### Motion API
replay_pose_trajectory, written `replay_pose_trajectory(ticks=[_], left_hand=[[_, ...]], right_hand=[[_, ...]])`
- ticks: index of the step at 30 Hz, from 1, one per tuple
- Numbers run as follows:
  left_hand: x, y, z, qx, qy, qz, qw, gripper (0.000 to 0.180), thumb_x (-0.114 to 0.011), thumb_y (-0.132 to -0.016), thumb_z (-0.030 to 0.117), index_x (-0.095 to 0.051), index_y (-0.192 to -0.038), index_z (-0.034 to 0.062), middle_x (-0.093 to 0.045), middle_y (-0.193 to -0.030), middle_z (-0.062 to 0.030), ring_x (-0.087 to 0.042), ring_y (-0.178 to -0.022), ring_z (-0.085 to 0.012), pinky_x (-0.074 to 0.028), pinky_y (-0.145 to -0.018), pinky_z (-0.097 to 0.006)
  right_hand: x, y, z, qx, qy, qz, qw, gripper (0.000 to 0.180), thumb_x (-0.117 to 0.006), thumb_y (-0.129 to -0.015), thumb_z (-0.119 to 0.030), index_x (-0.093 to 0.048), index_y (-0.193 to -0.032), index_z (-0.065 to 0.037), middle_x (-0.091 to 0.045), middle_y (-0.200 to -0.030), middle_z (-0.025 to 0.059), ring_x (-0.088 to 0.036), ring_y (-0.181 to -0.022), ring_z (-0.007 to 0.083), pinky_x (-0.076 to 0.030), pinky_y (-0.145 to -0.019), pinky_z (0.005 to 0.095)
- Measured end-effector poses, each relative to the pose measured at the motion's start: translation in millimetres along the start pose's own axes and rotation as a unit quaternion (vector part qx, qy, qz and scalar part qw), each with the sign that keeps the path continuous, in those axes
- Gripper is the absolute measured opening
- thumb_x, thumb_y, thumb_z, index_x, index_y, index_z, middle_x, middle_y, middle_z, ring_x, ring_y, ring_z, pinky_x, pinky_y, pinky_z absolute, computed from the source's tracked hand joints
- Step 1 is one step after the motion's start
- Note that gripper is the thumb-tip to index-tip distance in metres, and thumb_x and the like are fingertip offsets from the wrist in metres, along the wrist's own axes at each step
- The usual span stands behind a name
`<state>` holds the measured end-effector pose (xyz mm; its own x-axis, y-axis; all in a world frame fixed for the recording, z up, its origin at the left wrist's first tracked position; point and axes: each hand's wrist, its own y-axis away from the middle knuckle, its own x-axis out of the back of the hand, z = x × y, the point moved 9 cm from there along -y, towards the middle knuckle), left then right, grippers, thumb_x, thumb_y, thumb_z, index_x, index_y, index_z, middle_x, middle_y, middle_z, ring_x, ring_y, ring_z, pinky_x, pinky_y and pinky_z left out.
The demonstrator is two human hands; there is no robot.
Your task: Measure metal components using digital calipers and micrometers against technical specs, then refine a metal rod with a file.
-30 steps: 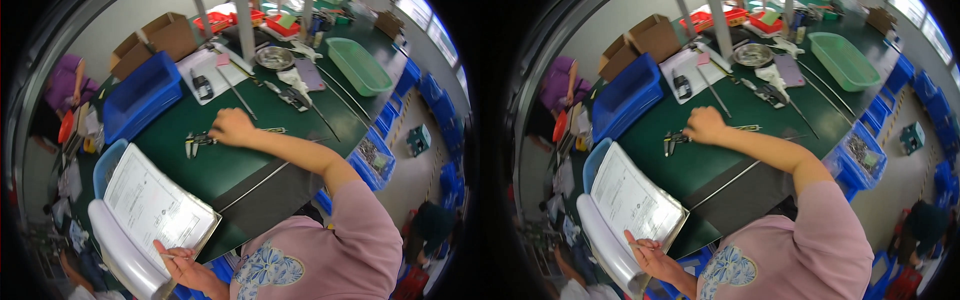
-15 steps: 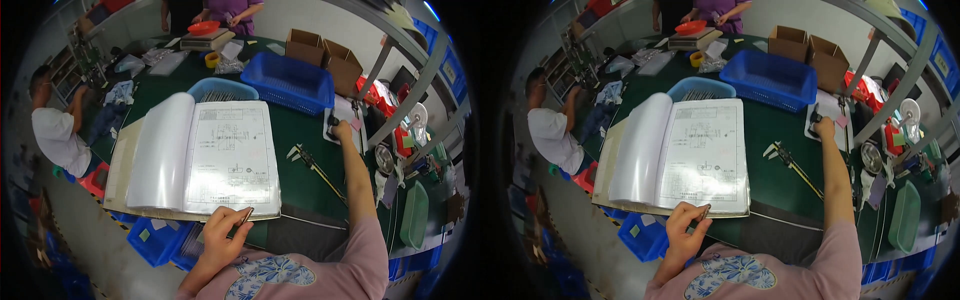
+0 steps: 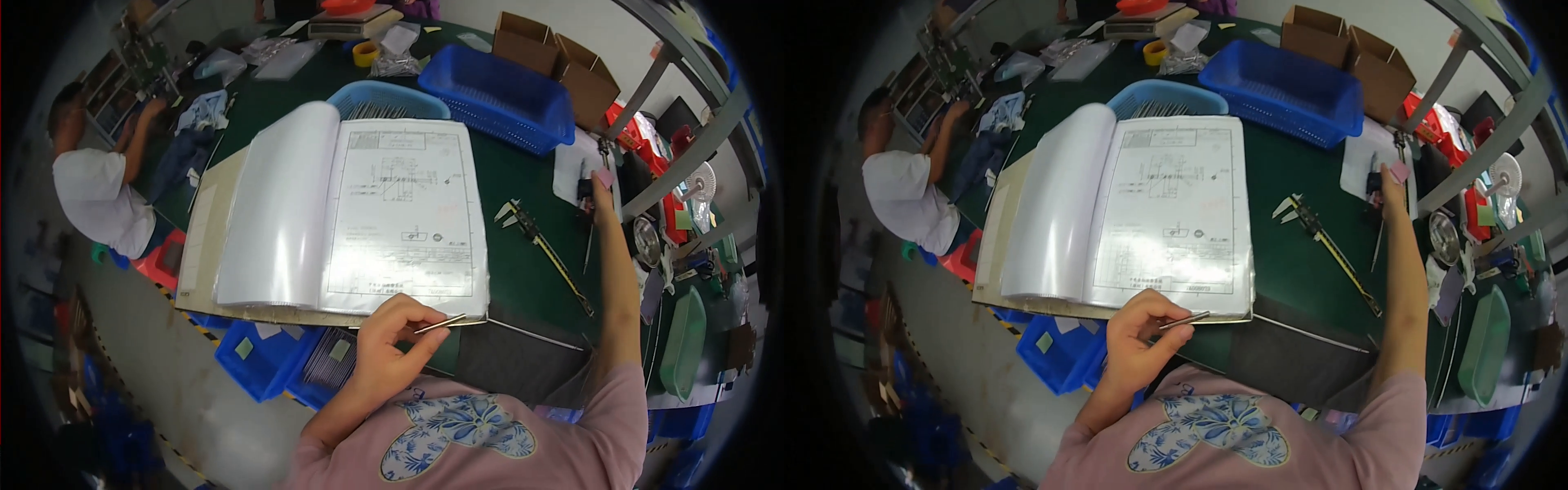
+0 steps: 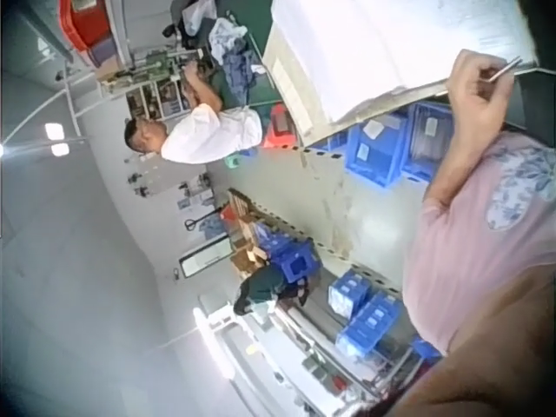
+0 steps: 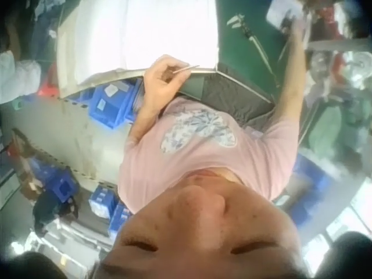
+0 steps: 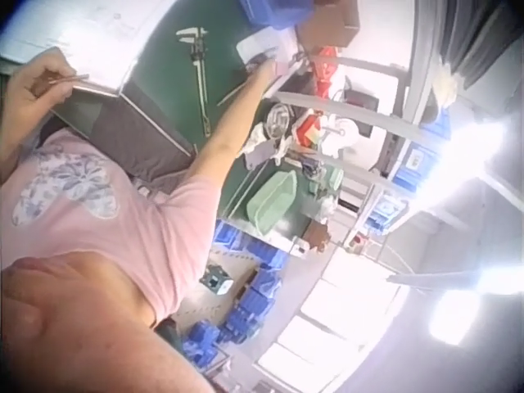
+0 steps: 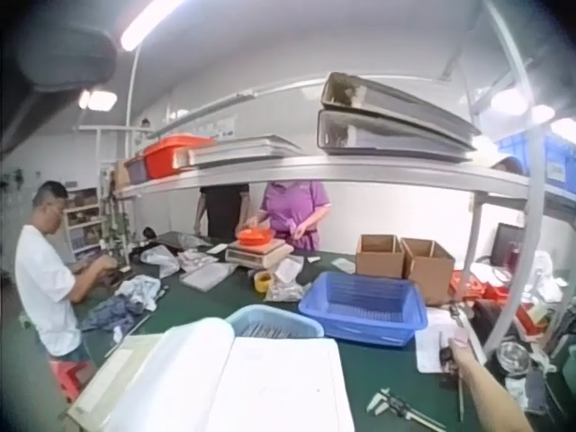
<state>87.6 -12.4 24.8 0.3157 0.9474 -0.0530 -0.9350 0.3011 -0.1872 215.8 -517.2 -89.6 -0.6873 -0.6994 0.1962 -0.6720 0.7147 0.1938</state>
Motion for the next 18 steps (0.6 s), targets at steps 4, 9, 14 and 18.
replay_pose_trajectory(ticks=[4, 9, 14, 18], left_hand=[[-6, -2, -5, 0.022, 0.126, -0.038, 0.991, 0.014, -0.058, -0.073, -0.007, -0.055, -0.086, -0.0029, -0.051, -0.085, -0.0055, -0.052, -0.078, -0.0101, -0.046, -0.066, -0.02], [-29, -9, -12, 0.071, 0.221, -0.107, 0.967, 0.016, -0.058, -0.073, -0.009, -0.055, -0.087, -0.0035, -0.051, -0.085, -0.0057, -0.052, -0.08, -0.0102, -0.045, -0.07, -0.021], [-46, -8, -18, 0.115, 0.307, -0.165, 0.93, 0.017, -0.058, -0.074, -0.007, -0.055, -0.09, -0.004, -0.052, -0.084, -0.0065, -0.053, -0.077, -0.0111, -0.046, -0.068, -0.021], [-48, -5, -21, 0.139, 0.315, -0.165, 0.924, 0.015, -0.057, -0.076, -0.003, -0.055, -0.091, -0.0039, -0.053, -0.085, -0.0072, -0.054, -0.077, -0.0122, -0.046, -0.068, -0.022]], right_hand=[[14, 62, -27, -0.008, -0.23, -0.081, 0.97, 0.036, -0.048, -0.08, -0.047, -0.047, -0.075, -0.011, -0.038, -0.05, -0.0001, -0.035, -0.037, 0.0098, -0.031, -0.034, 0.0241], [26, 147, -60, -0.023, -0.467, -0.193, 0.863, 0.035, -0.039, -0.085, -0.035, -0.045, -0.086, -0.001, -0.049, -0.071, 0.0039, -0.038, -0.044, 0.0081, -0.033, -0.038, 0.0202], [-5, 224, -55, -0.077, -0.487, -0.368, 0.789, 0.035, -0.038, -0.084, -0.029, -0.044, -0.103, -0.001, -0.051, -0.089, 0.0091, -0.035, -0.042, 0.0093, -0.031, -0.037, 0.0205], [-18, 261, -69, -0.043, -0.511, -0.382, 0.769, 0.038, -0.039, -0.076, -0.024, -0.044, -0.107, -0.003, -0.049, -0.095, 0.0114, -0.039, -0.046, 0.0135, -0.033, -0.04, 0.024]])
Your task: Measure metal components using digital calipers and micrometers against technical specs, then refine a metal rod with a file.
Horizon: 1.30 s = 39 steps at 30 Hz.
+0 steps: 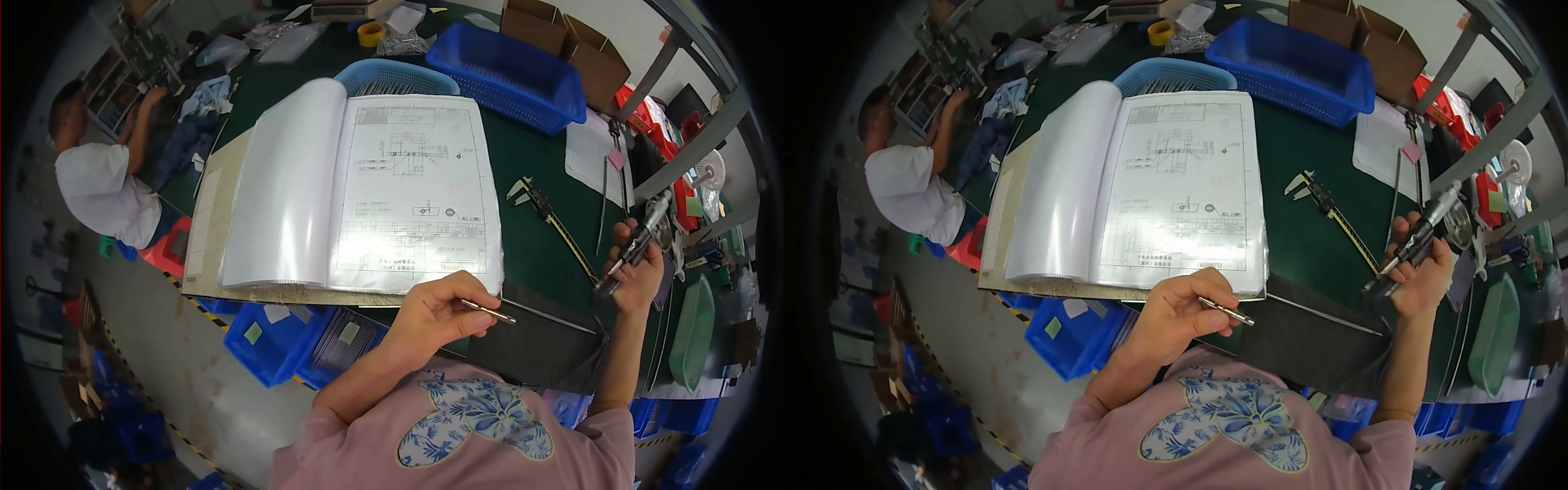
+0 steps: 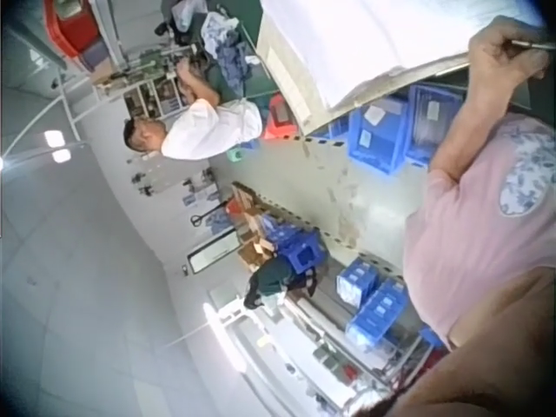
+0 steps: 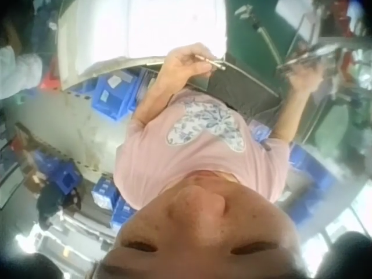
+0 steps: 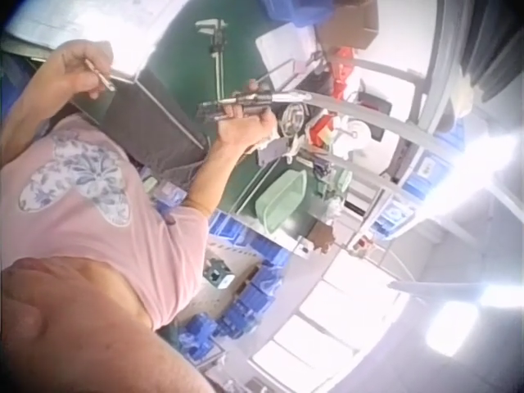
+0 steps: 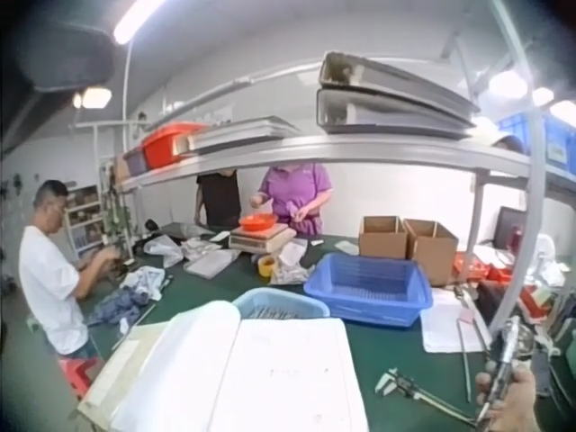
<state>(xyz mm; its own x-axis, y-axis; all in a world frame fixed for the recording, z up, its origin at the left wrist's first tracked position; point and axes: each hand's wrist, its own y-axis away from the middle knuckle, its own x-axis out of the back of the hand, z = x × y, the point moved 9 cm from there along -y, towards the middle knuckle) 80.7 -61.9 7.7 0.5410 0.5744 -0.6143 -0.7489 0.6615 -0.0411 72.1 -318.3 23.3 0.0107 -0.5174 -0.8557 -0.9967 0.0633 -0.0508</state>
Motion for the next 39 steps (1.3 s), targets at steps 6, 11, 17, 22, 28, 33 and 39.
replay_pose_trajectory(ticks=[6, 11, 17, 22, 28, 33, 39], left_hand=[[3, 1, -4, 0.024, -0.016, 0.037, 0.999, 0.012, -0.051, -0.081, 0.004, -0.053, -0.092, -0.0017, -0.052, -0.089, -0.0102, -0.056, -0.077, -0.0177, -0.048, -0.067, -0.026], [-1, -1, -2, -0.003, -0.007, 0.025, 1.0, 0.014, -0.046, -0.085, 0.013, -0.047, -0.093, 0.0015, -0.05, -0.089, -0.0081, -0.052, -0.085, -0.0144, -0.043, -0.071, -0.025], [-4, -2, -7, 0.008, -0.009, -0.005, 1.0, 0.016, -0.047, -0.085, 0.016, -0.047, -0.093, 0.0022, -0.049, -0.091, -0.0071, -0.048, -0.08, -0.0125, -0.037, -0.068, -0.023], [-5, 0, -8, 0.012, 0.003, -0.004, 1.0, 0.014, -0.047, -0.086, 0.014, -0.049, -0.094, 0.0026, -0.049, -0.086, -0.0021, -0.044, -0.075, -0.0067, -0.035, -0.068, -0.02], [-9, -1, -8, 0.014, -0.006, -0.015, 1.0, 0.014, -0.048, -0.085, 0.013, -0.049, -0.093, 0.0019, -0.049, -0.087, -0.0029, -0.044, -0.078, -0.0076, -0.035, -0.072, -0.021], [-17, -3, -11, -0.001, -0.003, -0.053, 0.999, 0.013, -0.046, -0.085, 0.011, -0.048, -0.094, 0.0015, -0.048, -0.09, -0.0044, -0.044, -0.082, -0.0094, -0.034, -0.076, -0.022], [-20, -2, -17, 0.016, 0.03, -0.074, 0.997, 0.013, -0.045, -0.084, 0.01, -0.047, -0.093, 0.0009, -0.047, -0.092, -0.0063, -0.043, -0.086, -0.0115, -0.033, -0.079, -0.024]], right_hand=[[-43, 1, 45, -0.043, 0.138, 0.018, 0.989, 0.046, -0.039, -0.065, -0.027, -0.046, -0.101, 0.0, -0.05, -0.085, 0.0167, -0.045, -0.046, 0.0222, -0.036, -0.041, 0.0315], [-87, -5, 75, -0.06, 0.136, -0.092, 0.985, 0.049, -0.038, -0.073, -0.041, -0.048, -0.086, 0.005, -0.053, -0.075, 0.0212, -0.044, -0.042, 0.0181, -0.035, -0.035, 0.0239], [-90, -9, 97, -0.059, 0.158, -0.036, 0.985, 0.078, -0.019, -0.078, -0.066, -0.051, -0.077, 0.005, -0.056, -0.067, 0.0216, -0.042, -0.038, 0.016, -0.032, -0.033, 0.0215], [-92, -12, 106, -0.084, 0.13, -0.04, 0.987, 0.078, -0.016, -0.081, -0.063, -0.053, -0.078, 0.006, -0.057, -0.067, 0.0213, -0.042, -0.036, 0.0155, -0.032, -0.032, 0.0214], [-98, -14, 107, -0.1, 0.112, -0.064, 0.987, 0.077, -0.016, -0.082, -0.061, -0.053, -0.078, 0.007, -0.057, -0.067, 0.0221, -0.044, -0.038, 0.016, -0.033, -0.032, 0.021], [-99, -12, 110, -0.116, 0.084, -0.074, 0.987, 0.075, -0.017, -0.082, -0.058, -0.053, -0.08, 0.008, -0.057, -0.067, 0.0228, -0.045, -0.039, 0.017, -0.033, -0.032, 0.0213], [-98, -12, 116, -0.149, 0.047, -0.072, 0.985, 0.073, -0.019, -0.083, -0.057, -0.053, -0.079, 0.008, -0.057, -0.067, 0.0233, -0.046, -0.039, 0.0182, -0.033, -0.031, 0.022]])
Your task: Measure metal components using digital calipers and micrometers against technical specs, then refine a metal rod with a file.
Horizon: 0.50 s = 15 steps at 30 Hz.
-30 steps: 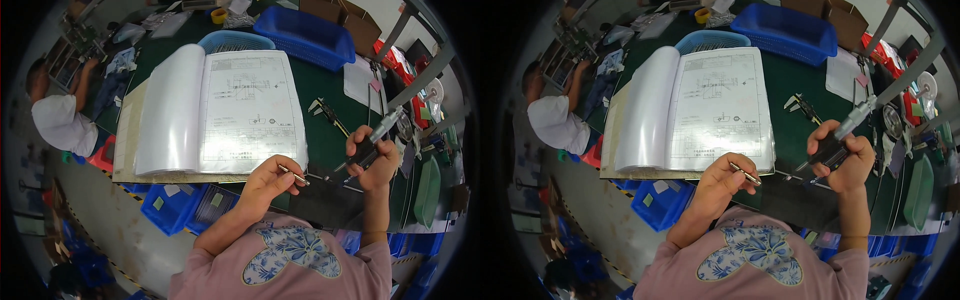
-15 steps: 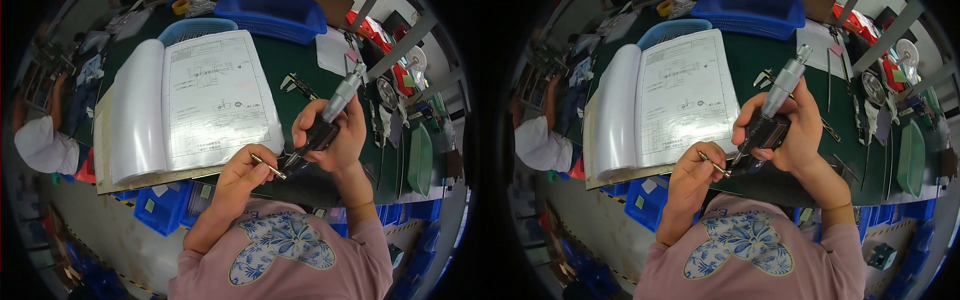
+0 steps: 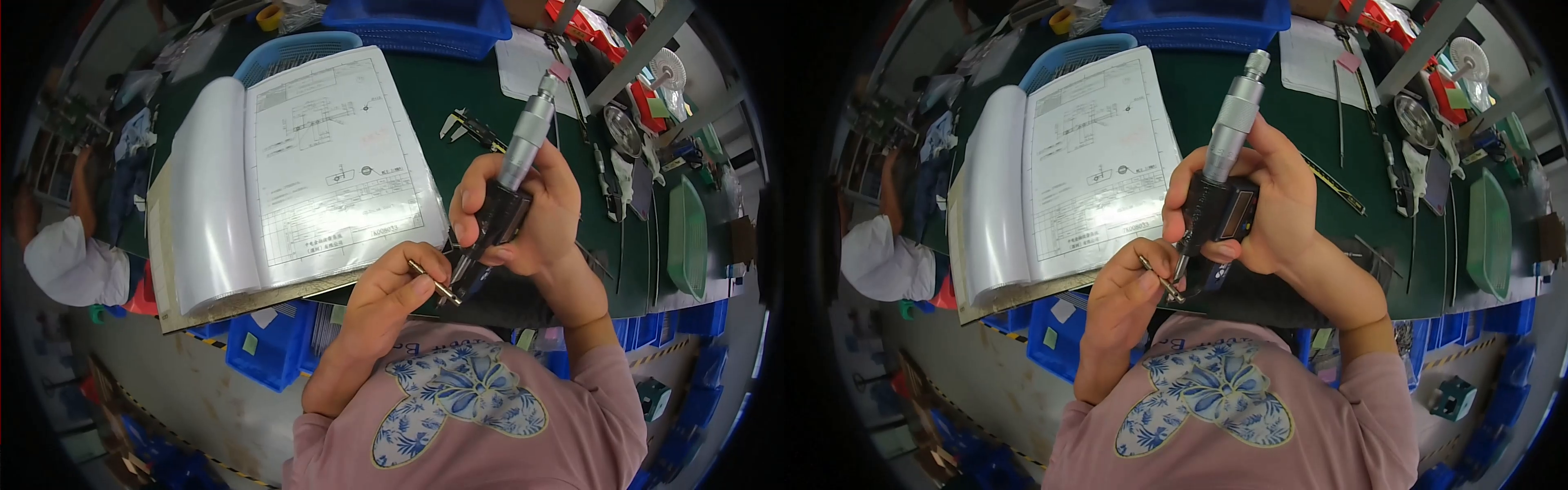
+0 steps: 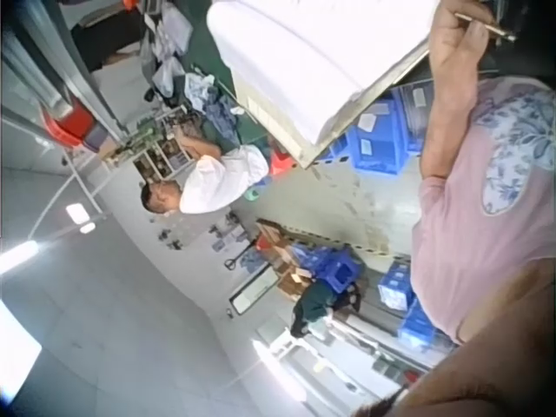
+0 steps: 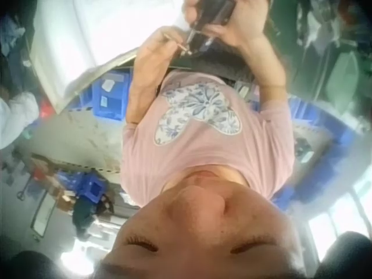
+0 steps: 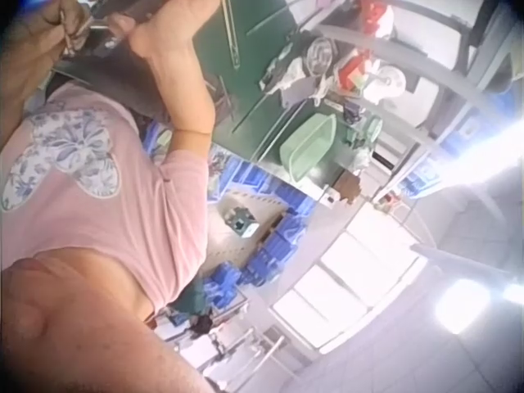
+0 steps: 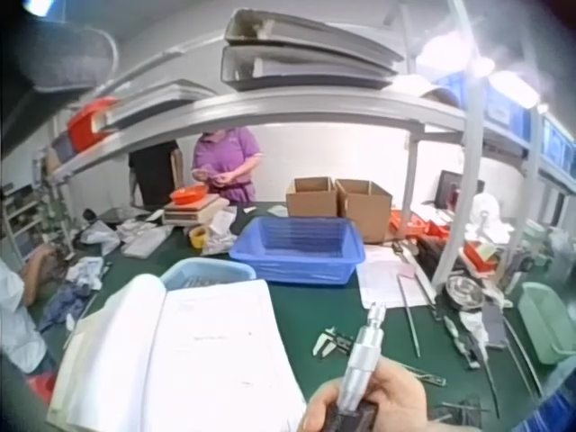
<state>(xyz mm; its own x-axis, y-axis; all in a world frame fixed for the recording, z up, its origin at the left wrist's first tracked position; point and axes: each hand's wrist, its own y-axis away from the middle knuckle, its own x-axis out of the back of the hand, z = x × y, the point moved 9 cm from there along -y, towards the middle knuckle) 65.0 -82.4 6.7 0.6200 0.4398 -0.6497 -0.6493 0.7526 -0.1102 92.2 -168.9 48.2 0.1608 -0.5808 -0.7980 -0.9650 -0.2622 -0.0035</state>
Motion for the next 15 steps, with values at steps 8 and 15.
replay_pose_trajectory(ticks=[8, 15], left_hand=[[-2.4, 0.0, 0.8, 0.004, 0.008, -0.001, 1.0, 0.014, -0.045, -0.084, 0.012, -0.047, -0.093, 0.0008, -0.046, -0.092, -0.0069, -0.043, -0.087, -0.0126, -0.033, -0.08, -0.025], [-2.4, 0.6, 2.3, -0.007, 0.002, 0.003, 1.0, 0.015, -0.045, -0.085, 0.014, -0.046, -0.093, 0.001, -0.046, -0.091, -0.0071, -0.043, -0.086, -0.0123, -0.033, -0.08, -0.025]], right_hand=[[-1.8, -1.4, -1.0, 0.025, 0.026, -0.024, 0.999, 0.075, -0.02, -0.08, -0.063, -0.053, -0.077, 0.005, -0.055, -0.067, 0.0243, -0.04, -0.035, 0.0177, -0.03, -0.029, 0.022], [5.9, 0.4, 6.5, -0.012, -0.005, 0.022, 1.0, 0.077, -0.021, -0.08, -0.063, -0.054, -0.076, 0.006, -0.057, -0.065, 0.0209, -0.043, -0.034, 0.0157, -0.032, -0.031, 0.0198]])
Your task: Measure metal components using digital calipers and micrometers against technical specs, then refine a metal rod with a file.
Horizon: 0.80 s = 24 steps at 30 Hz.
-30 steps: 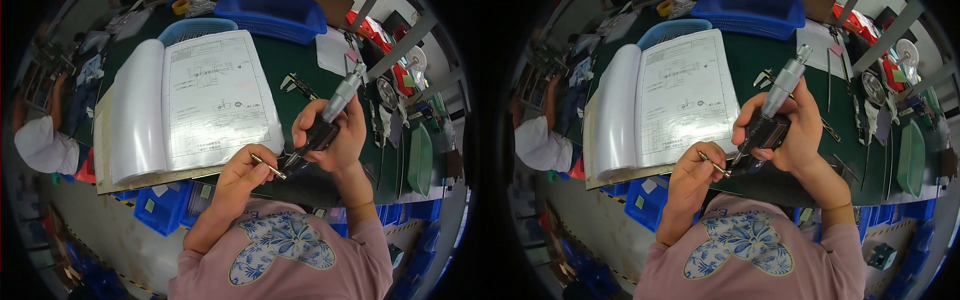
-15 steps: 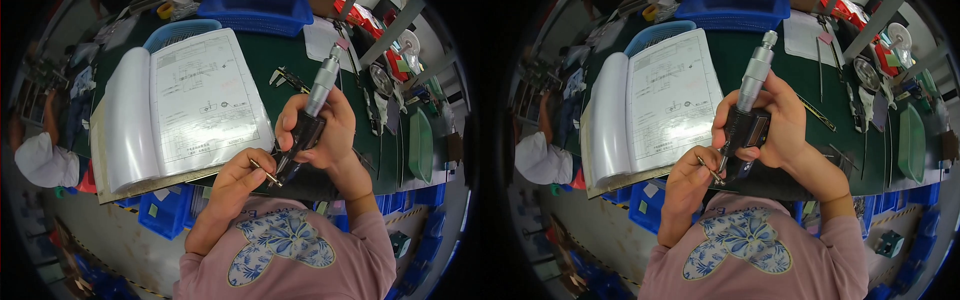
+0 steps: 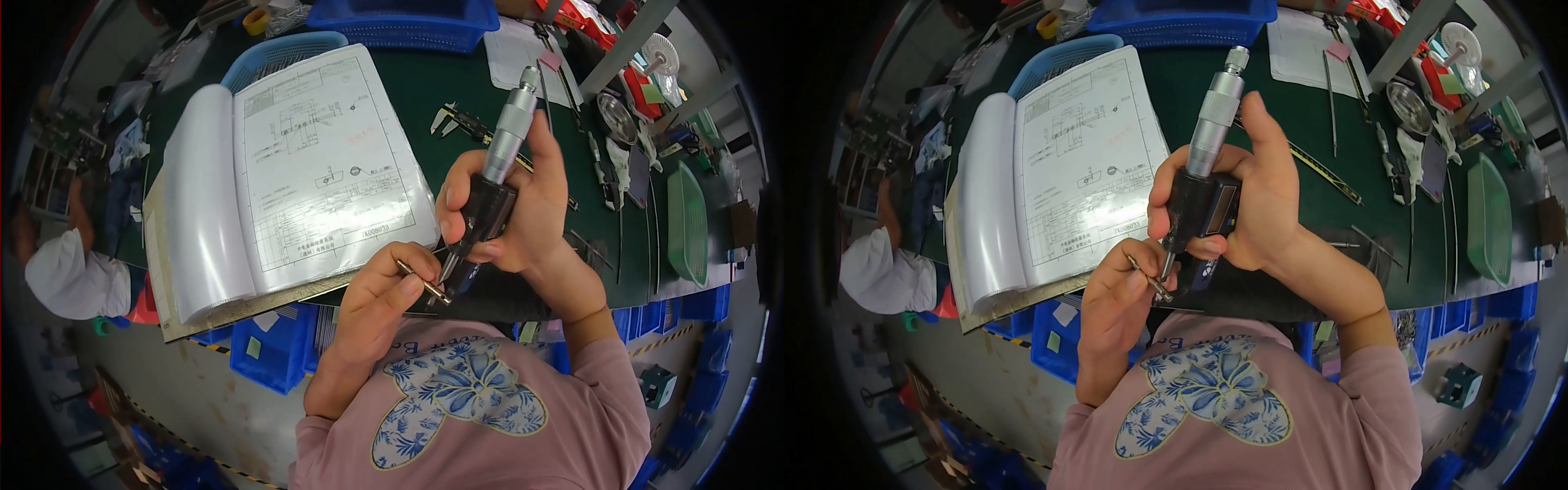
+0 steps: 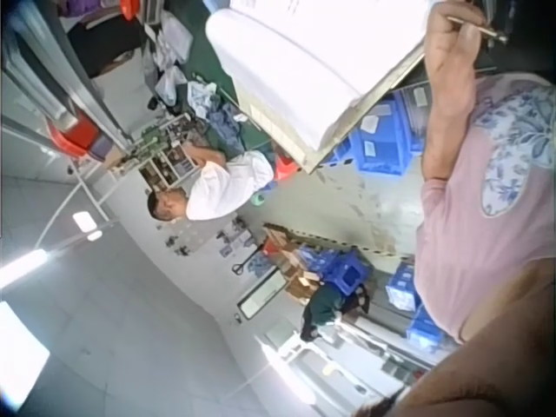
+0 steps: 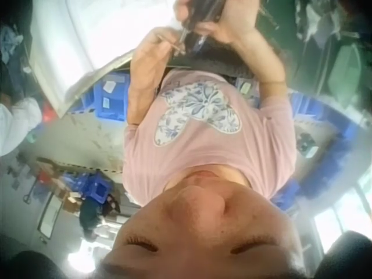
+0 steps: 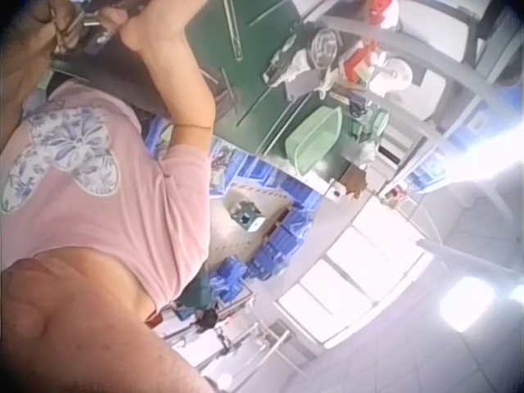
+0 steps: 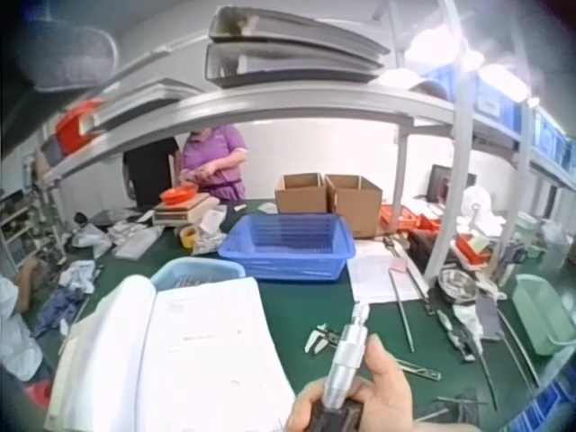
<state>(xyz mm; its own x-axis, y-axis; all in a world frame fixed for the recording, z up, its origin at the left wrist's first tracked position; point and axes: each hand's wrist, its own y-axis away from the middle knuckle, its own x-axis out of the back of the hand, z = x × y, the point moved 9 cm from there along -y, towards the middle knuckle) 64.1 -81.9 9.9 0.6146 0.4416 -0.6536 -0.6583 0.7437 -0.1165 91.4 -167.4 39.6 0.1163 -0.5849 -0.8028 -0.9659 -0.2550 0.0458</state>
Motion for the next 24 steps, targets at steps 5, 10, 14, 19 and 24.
replay_pose_trajectory(ticks=[5, 10, 14, 19, 24], left_hand=[[2.6, 0.8, 0.8, -0.006, -0.021, 0.013, 1.0, 0.015, -0.045, -0.085, 0.014, -0.046, -0.092, 0.0008, -0.046, -0.092, -0.0071, -0.043, -0.085, -0.0114, -0.033, -0.079, -0.024], [2.9, 1.0, 1.7, -0.009, -0.034, 0.018, 0.999, 0.015, -0.045, -0.085, 0.013, -0.046, -0.093, 0.0004, -0.047, -0.093, -0.0074, -0.046, -0.084, -0.0104, -0.036, -0.078, -0.023], [2.5, 1.6, 3.3, -0.018, -0.037, 0.023, 0.999, 0.014, -0.045, -0.085, 0.012, -0.045, -0.093, 0.0001, -0.047, -0.092, -0.0075, -0.046, -0.084, -0.0107, -0.037, -0.078, -0.023], [0.7, 1.3, -0.5, -0.002, -0.034, 0.014, 0.999, 0.014, -0.044, -0.086, 0.012, -0.046, -0.094, -0.0002, -0.047, -0.092, -0.0074, -0.047, -0.085, -0.011, -0.037, -0.078, -0.024], [1.1, 0.9, -1.9, 0.004, -0.033, 0.01, 0.999, 0.014, -0.044, -0.086, 0.011, -0.046, -0.094, -0.0004, -0.047, -0.092, -0.0075, -0.047, -0.085, -0.0112, -0.037, -0.078, -0.024]], right_hand=[[6.2, -1.6, 2.2, -0.006, 0.008, 0.026, 1.0, 0.078, -0.02, -0.08, -0.064, -0.054, -0.076, 0.006, -0.057, -0.065, 0.0207, -0.042, -0.035, 0.0156, -0.032, -0.03, 0.0201], [0.5, -1.1, -1.0, 0.024, 0.009, -0.01, 1.0, 0.076, -0.02, -0.081, -0.061, -0.054, -0.076, 0.006, -0.057, -0.066, 0.0208, -0.042, -0.034, 0.0158, -0.032, -0.03, 0.0206], [2.0, 0.0, -1.3, 0.028, -0.009, 0.001, 1.0, 0.075, -0.018, -0.082, -0.058, -0.054, -0.075, 0.007, -0.057, -0.065, 0.0214, -0.042, -0.034, 0.0166, -0.032, -0.03, 0.0208], [2.3, -0.6, -2.4, 0.024, 0.033, 0.007, 0.999, 0.067, -0.02, -0.083, -0.053, -0.053, -0.073, 0.004, -0.055, -0.063, 0.0245, -0.036, -0.033, 0.0171, -0.029, -0.028, 0.0223], [-0.5, 1.6, -0.9, 0.016, -0.002, -0.015, 1.0, 0.076, -0.021, -0.081, -0.06, -0.054, -0.076, 0.009, -0.057, -0.066, 0.0227, -0.043, -0.035, 0.0173, -0.033, -0.031, 0.0206]])
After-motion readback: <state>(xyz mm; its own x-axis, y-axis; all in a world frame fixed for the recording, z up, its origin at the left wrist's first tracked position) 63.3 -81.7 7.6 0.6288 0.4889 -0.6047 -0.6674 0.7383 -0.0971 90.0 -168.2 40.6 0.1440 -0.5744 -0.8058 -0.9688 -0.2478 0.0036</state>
